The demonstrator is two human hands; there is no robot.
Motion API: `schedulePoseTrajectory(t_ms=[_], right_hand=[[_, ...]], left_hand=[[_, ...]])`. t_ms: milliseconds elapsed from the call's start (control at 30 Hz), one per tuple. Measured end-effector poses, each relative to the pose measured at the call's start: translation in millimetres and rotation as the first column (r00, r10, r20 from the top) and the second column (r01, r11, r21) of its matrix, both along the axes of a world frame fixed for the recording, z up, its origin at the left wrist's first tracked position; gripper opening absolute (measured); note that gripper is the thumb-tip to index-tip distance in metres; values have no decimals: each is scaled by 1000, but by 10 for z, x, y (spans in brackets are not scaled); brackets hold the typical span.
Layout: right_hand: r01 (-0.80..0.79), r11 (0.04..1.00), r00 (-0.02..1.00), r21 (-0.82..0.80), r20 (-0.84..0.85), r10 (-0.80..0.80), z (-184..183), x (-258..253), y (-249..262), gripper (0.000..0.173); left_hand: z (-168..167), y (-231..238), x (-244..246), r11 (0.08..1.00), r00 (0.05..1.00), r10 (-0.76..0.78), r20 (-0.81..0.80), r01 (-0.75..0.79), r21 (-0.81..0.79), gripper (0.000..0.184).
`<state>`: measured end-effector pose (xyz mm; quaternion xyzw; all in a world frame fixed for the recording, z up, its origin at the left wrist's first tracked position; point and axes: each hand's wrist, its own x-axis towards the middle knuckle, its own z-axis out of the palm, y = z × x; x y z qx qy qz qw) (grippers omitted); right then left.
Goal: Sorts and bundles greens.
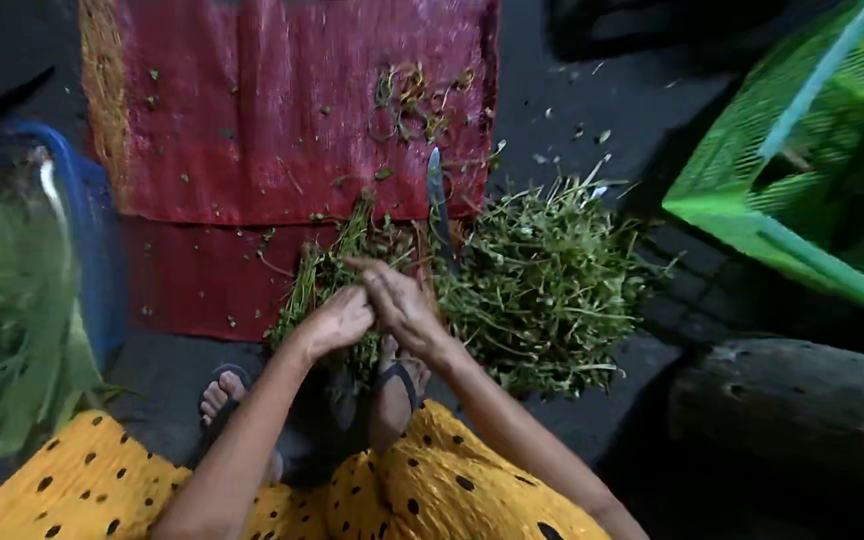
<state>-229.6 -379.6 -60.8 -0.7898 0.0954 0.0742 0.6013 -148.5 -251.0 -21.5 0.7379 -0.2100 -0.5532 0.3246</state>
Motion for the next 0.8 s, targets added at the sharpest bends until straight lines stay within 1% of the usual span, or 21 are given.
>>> schedulePoseTrajectory(t_ms=[67,100,133,167,233,267,300,333,367,400,433,467,500,567,600,633,700,733,767,800], right_hand=[[-71,982,997,-176,-8,71,-59,54,30,46],[-67,960,997,-271,14,74,-97,79,25,47],[-49,943,997,-330,35,64,-122,111,3,48],[-42,938,998,-343,28,55,-133,148,-43,49],[-21,955,1000,-297,-11,19,-140,288,-211,45],[18,955,1000,-296,3,-19,-173,384,-315,41],[67,941,998,-330,43,-56,-223,492,-420,35],[104,916,993,-388,85,-77,-273,608,-521,31],[132,877,989,-462,126,-82,-336,741,-614,27],[152,828,984,-539,160,-77,-428,919,-702,25],[165,771,982,-615,174,-71,-553,1132,-788,26],[161,719,982,-676,180,-50,-664,1323,-853,27],[142,672,983,-727,182,-12,-763,1484,-901,27],[68,599,986,-798,146,83,-932,1714,-946,28],[20,571,988,-821,103,113,-985,1787,-944,28],[-21,558,991,-830,57,123,-996,1835,-923,28],[-62,568,994,-821,3,112,-918,1868,-857,29],[-48,583,995,-811,15,103,-886,1869,-854,30],[6,618,994,-786,73,83,-890,1843,-874,33],[72,684,991,-726,131,34,-886,1814,-902,37]], left_hand=[[-69,39,17,999,1000,12,-21,-11,46,34],[-67,34,27,998,999,31,-13,-30,50,36],[-65,26,42,998,999,46,8,-46,44,37],[-73,25,64,997,998,51,41,-53,47,38],[-75,50,170,995,994,59,91,-67,77,45],[-77,81,230,987,988,120,100,-129,94,47],[-88,121,289,966,970,226,93,-235,108,49],[-118,164,346,927,931,356,82,-363,95,48],[-147,206,402,865,867,497,40,-499,50,42],[-138,244,466,778,777,627,-46,-628,-18,34],[-101,283,541,666,667,725,-174,-743,-73,28],[-34,335,630,559,557,772,-305,-824,-91,26],[39,405,724,475,472,782,-408,-874,-101,27],[135,565,924,336,356,756,-550,-931,-142,31],[167,643,1025,288,331,729,-599,-943,-170,33],[190,725,1120,256,326,705,-629,-945,-204,35],[262,870,1291,203,323,682,-656,-945,-255,40],[313,929,1372,185,328,672,-663,-942,-279,42],[369,980,1443,168,332,660,-673,-939,-299,42],[420,1030,1517,157,347,637,-688,-932,-325,44]])
